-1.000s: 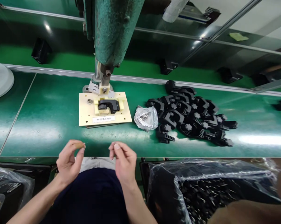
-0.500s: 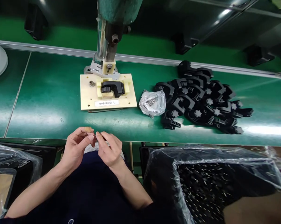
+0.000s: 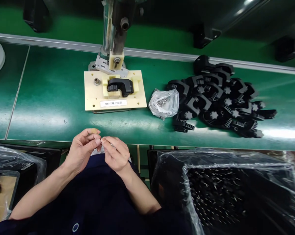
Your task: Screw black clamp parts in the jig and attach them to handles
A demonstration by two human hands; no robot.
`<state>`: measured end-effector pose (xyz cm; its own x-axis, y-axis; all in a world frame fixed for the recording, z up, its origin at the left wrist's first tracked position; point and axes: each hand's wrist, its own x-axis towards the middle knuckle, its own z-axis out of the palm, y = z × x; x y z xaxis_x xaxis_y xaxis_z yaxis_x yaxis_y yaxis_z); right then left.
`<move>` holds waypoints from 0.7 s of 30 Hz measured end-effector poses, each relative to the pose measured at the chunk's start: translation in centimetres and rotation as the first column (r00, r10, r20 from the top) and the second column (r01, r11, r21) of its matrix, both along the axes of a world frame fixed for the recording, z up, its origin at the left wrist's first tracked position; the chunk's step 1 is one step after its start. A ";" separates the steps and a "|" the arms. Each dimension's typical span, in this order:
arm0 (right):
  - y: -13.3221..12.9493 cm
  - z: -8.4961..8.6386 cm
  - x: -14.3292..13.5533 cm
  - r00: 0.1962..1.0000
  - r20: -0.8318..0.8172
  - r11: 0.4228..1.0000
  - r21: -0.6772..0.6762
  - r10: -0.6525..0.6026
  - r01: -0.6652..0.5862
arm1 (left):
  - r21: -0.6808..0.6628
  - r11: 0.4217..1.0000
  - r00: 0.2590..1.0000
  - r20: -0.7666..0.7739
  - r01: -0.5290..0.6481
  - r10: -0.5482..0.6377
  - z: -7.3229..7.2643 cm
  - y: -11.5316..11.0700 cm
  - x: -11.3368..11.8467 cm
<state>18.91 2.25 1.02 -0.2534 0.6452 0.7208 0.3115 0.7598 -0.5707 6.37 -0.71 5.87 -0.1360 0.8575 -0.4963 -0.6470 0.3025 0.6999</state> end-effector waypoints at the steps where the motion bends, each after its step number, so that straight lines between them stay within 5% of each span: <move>1: -0.1 0.2 -0.1 0.998 -0.062 0.996 -0.080 0.019 -0.024 | 0.010 1.000 1.000 -0.013 -0.007 0.007 0.0 0.0 0.1; 6: -0.4 1.3 -0.6 0.959 -0.283 0.917 -0.379 0.015 -0.126 | 0.110 0.994 0.990 -0.139 0.008 0.007 -0.3 -0.3 0.4; 8: -0.5 1.8 -0.6 0.929 -0.369 0.832 -0.526 -0.038 -0.175 | 0.168 0.985 0.974 -0.228 0.025 0.015 -0.4 -0.5 0.5; 11: -0.5 2.7 -0.7 0.832 -0.518 0.520 -0.775 -0.198 -0.359 | 0.225 0.974 0.916 -0.397 0.029 0.064 -0.5 -0.9 0.5; 14: -0.4 3.7 -0.8 0.764 -0.565 0.233 -0.825 -0.312 -0.515 | 0.236 0.971 0.854 -0.513 0.048 0.082 -0.5 -1.0 0.4; 17: -0.2 4.3 -0.8 0.734 -0.575 0.207 -0.817 -0.361 -0.538 | 0.225 0.971 0.839 -0.542 0.086 0.051 -0.2 -0.8 0.4; 21: -0.6 4.0 -1.1 0.766 -0.536 0.343 -0.837 -0.354 -0.427 | 0.207 0.974 0.889 -0.457 0.092 0.013 0.3 -0.4 0.9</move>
